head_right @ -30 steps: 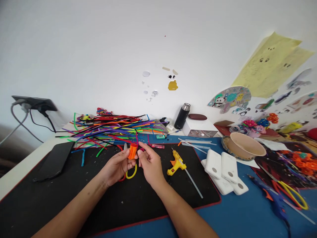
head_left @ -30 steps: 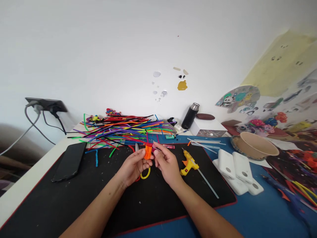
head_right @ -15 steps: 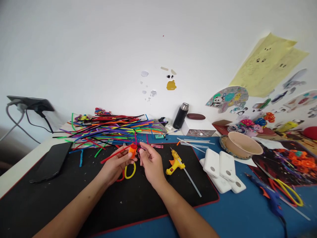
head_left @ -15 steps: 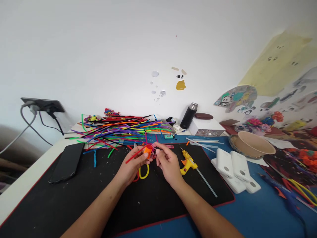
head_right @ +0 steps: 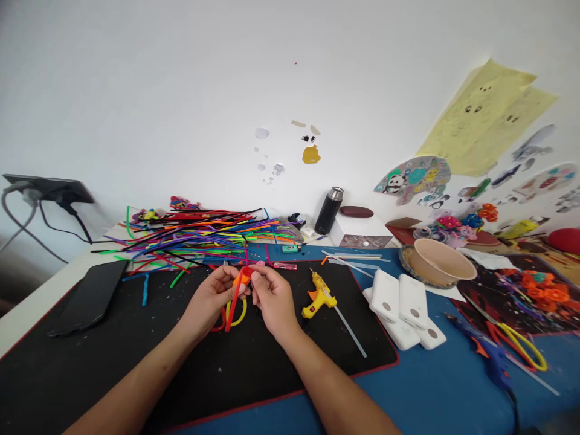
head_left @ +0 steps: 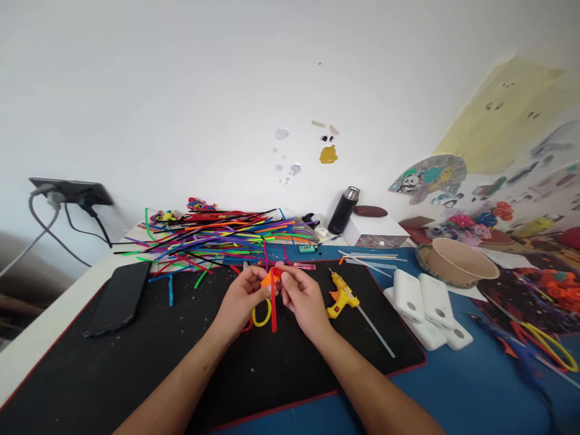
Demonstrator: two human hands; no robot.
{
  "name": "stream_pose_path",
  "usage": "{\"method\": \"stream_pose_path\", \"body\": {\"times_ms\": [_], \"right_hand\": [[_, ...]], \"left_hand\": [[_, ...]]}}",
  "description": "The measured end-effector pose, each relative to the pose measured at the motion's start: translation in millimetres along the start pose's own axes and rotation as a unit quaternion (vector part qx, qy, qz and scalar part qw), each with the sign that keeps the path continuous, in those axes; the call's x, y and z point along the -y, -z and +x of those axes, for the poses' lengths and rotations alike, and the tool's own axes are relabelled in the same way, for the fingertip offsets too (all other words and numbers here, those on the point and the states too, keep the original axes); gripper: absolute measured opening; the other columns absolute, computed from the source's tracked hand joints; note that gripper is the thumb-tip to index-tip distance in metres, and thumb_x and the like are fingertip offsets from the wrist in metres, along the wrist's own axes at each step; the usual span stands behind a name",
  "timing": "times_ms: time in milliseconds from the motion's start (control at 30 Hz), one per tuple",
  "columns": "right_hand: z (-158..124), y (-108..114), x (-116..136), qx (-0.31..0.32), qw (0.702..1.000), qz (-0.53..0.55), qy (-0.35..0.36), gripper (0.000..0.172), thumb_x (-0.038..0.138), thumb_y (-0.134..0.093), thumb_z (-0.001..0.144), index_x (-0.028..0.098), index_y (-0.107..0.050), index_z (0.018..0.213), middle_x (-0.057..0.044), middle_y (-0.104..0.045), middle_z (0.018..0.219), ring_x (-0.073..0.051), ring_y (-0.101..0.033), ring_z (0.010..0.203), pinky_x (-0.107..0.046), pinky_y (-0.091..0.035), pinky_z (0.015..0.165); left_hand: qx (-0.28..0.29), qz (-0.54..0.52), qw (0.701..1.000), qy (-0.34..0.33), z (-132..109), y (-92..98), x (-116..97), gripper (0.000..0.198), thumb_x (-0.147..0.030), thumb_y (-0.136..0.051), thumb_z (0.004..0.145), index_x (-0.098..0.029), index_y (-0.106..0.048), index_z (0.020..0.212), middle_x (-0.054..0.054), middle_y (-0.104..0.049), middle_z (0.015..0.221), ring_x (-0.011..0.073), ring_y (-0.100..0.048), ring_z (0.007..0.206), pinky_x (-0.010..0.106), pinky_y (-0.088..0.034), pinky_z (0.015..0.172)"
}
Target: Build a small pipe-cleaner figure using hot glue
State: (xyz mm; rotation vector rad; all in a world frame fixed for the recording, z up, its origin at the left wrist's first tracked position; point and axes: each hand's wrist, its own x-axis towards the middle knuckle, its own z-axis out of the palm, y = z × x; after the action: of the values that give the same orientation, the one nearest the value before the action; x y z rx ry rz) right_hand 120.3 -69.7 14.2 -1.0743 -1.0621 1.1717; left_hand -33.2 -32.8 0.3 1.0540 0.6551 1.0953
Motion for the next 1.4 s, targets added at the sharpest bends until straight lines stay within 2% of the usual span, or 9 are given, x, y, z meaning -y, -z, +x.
{"method": "stream_pose_path", "body": {"times_ms": [233, 667, 933, 1033, 1200, 1400], "right_hand": [[0.0, -1.8, -3.8, -0.007, 0.999, 0.027, -0.016, 0.047, 0.056, -0.072, 0.088, 0.014, -0.074, 0.111, 0.007, -0.046, 0.051, -0.009, -0.035, 0.045, -0.022, -0.022, 0.044], [-1.4, -1.3, -6.9, -0.015, 0.999, 0.043, -0.027, 0.046, 0.055, -0.073, 0.088, 0.015, -0.075, 0.110, 0.008, -0.046, 0.051, -0.008, -0.032, 0.044, -0.022, -0.022, 0.043], [-2.2, -0.6, -2.9, -0.028, 0.998, 0.052, -0.033, 0.050, 0.056, -0.076, 0.085, 0.014, -0.075, 0.113, 0.008, -0.046, 0.052, -0.008, -0.032, 0.044, -0.021, -0.021, 0.042], [-3.8, 0.6, -2.0, -0.037, 0.998, 0.047, -0.029, 0.052, 0.058, -0.075, 0.086, 0.014, -0.074, 0.113, 0.008, -0.046, 0.051, -0.008, -0.033, 0.044, -0.020, -0.021, 0.042], [-6.7, 3.7, -3.8, -0.037, 0.999, 0.016, -0.022, 0.054, 0.061, -0.073, 0.086, 0.014, -0.074, 0.112, 0.008, -0.047, 0.050, -0.008, -0.033, 0.043, -0.021, -0.021, 0.041], [-7.8, 9.3, -7.1, -0.039, 0.999, 0.006, -0.017, 0.053, 0.060, -0.071, 0.088, 0.014, -0.074, 0.114, 0.008, -0.047, 0.051, -0.009, -0.034, 0.043, -0.022, -0.023, 0.042]], "left_hand": [[-0.012, 0.015, 1.000, 0.003, -0.8, -2.4, -1.6, 0.042, -0.033, -0.097, 0.065, -0.018, -0.063, 0.086, 0.001, -0.073, 0.078, 0.0166, -0.070, 0.072, 0.026, -0.055, 0.068], [-0.023, 0.037, 0.999, 0.000, -1.2, -3.6, -0.6, 0.040, -0.025, -0.097, 0.062, -0.018, -0.064, 0.084, 0.001, -0.073, 0.081, 0.0175, -0.070, 0.075, 0.027, -0.055, 0.070], [-0.044, 0.042, 0.998, -0.002, -0.9, -5.0, -2.0, 0.042, -0.027, -0.098, 0.061, -0.019, -0.064, 0.083, 0.000, -0.072, 0.077, 0.0162, -0.068, 0.072, 0.026, -0.054, 0.068], [-0.053, 0.036, 0.998, -0.006, -0.8, -3.5, -2.4, 0.040, -0.032, -0.097, 0.064, -0.018, -0.065, 0.084, 0.001, -0.073, 0.077, 0.0170, -0.069, 0.069, 0.028, -0.056, 0.070], [-0.038, 0.027, 0.999, 0.010, -0.9, -1.0, -3.1, 0.034, -0.042, -0.087, 0.079, -0.016, -0.072, 0.095, 0.006, -0.076, 0.081, 0.0182, -0.070, 0.071, 0.028, -0.055, 0.069], [-0.052, -0.023, 0.998, 0.033, -0.8, -3.0, -5.4, 0.038, -0.046, -0.088, 0.077, -0.017, -0.069, 0.092, 0.003, -0.073, 0.075, 0.0155, -0.067, 0.062, 0.025, -0.051, 0.059]]}}
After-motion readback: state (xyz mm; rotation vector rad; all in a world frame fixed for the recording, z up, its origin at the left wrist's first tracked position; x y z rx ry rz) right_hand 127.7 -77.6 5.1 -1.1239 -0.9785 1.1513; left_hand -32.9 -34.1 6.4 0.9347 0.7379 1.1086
